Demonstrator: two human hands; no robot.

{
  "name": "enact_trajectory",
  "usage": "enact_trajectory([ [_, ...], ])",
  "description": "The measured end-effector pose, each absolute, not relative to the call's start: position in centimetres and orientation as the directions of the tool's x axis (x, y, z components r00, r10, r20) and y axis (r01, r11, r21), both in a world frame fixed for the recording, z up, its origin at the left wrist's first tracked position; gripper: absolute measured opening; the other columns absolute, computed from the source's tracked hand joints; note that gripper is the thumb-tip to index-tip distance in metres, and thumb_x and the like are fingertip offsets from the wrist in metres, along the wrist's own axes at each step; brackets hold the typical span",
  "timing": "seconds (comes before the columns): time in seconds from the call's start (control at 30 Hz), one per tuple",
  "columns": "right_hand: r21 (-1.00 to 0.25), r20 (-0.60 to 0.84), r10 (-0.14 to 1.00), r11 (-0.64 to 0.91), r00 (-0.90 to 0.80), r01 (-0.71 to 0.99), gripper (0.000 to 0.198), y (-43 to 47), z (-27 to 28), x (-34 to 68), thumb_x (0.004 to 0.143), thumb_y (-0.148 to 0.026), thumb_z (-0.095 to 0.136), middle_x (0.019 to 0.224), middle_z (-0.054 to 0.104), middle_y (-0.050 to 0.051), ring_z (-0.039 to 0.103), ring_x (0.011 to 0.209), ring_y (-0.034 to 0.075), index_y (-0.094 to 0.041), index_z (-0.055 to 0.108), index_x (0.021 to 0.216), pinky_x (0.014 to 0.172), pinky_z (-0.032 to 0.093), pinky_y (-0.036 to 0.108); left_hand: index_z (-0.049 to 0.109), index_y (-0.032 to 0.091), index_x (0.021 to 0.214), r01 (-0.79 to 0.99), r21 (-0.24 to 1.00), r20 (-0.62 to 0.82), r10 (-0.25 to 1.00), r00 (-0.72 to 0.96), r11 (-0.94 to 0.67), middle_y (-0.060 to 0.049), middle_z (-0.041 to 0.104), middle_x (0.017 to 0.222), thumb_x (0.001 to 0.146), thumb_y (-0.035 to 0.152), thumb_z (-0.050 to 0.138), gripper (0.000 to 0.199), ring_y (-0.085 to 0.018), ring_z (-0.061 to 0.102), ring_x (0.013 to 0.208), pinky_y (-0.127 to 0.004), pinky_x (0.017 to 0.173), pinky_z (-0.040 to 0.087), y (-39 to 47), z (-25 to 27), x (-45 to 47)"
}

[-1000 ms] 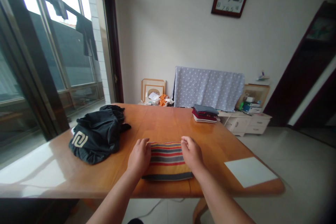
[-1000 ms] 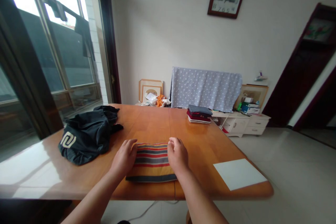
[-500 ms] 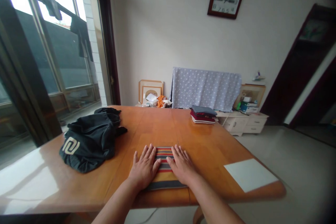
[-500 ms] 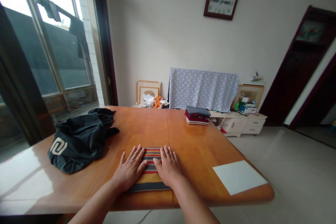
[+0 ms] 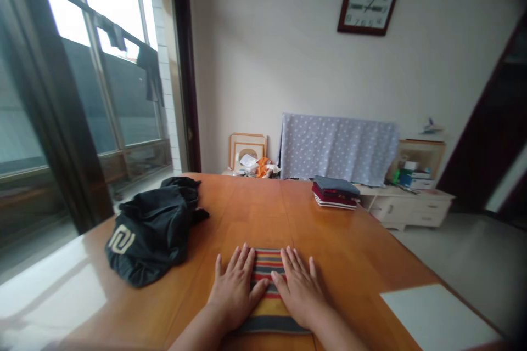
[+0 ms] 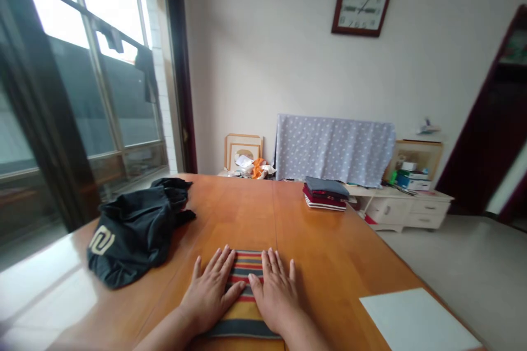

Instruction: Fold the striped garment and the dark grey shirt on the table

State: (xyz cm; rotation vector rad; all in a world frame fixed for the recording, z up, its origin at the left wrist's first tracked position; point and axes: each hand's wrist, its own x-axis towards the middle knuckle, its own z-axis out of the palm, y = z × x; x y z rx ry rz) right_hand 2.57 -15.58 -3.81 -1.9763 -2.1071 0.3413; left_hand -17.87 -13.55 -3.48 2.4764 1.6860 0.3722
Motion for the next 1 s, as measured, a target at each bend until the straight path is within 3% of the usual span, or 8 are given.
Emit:
enact_trajectory([
  [0.33, -0.206, 0.128, 0.99, 0.087, -0.062, 0.975, 0.077, -14.6, -7.7, 3.2, 0.097, -0.064, 0.021, 0.166, 0.018, 0.006, 0.015, 0.154, 0.029, -0.021, 0.017, 0.161, 0.121, 0.005, 0.063, 0.023, 0.029, 0.16, 0.854, 0.358, 0.124, 0.925, 0.358, -0.378, -0.008, 0.014, 0.167, 0.085, 0.083, 0.029, 0.092, -0.036, 0.009, 0.154, -0.071, 0.116, -0.008, -14.3, -3.3, -18.4],
  [0.53, -0.193, 0.154, 0.986, 0.096, -0.067, 0.976, 0.077, -14.3, -8.2, 3.4, 0.096, -0.063, 0.024, 0.165, 0.022, 0.008, 0.017, 0.153, 0.03, -0.02, 0.02, 0.16, 0.12, 0.011, 0.063, 0.023, 0.029, 0.16, 0.854, 0.369, 0.131, 0.93, 0.344, -0.368, -0.009, 0.015, 0.167, 0.083, 0.084, 0.029, 0.095, -0.037, 0.009, 0.154, -0.071, 0.116, -0.01, -14.6, -3.3, -18.2],
  [1.0, -0.325, -0.035, 0.998, 0.038, -0.052, 0.945, 0.078, -15.3, -3.6, 2.2, 0.098, -0.064, 0.018, 0.167, 0.008, 0.007, 0.004, 0.155, 0.026, -0.02, 0.01, 0.161, 0.121, -0.008, 0.056, 0.029, 0.027, 0.159, 0.899, 0.28, 0.095, 0.942, 0.322, -0.336, -0.007, 0.016, 0.167, 0.085, 0.081, 0.027, 0.092, -0.041, 0.013, 0.152, -0.069, 0.117, -0.006, -13.6, -3.3, -18.0],
])
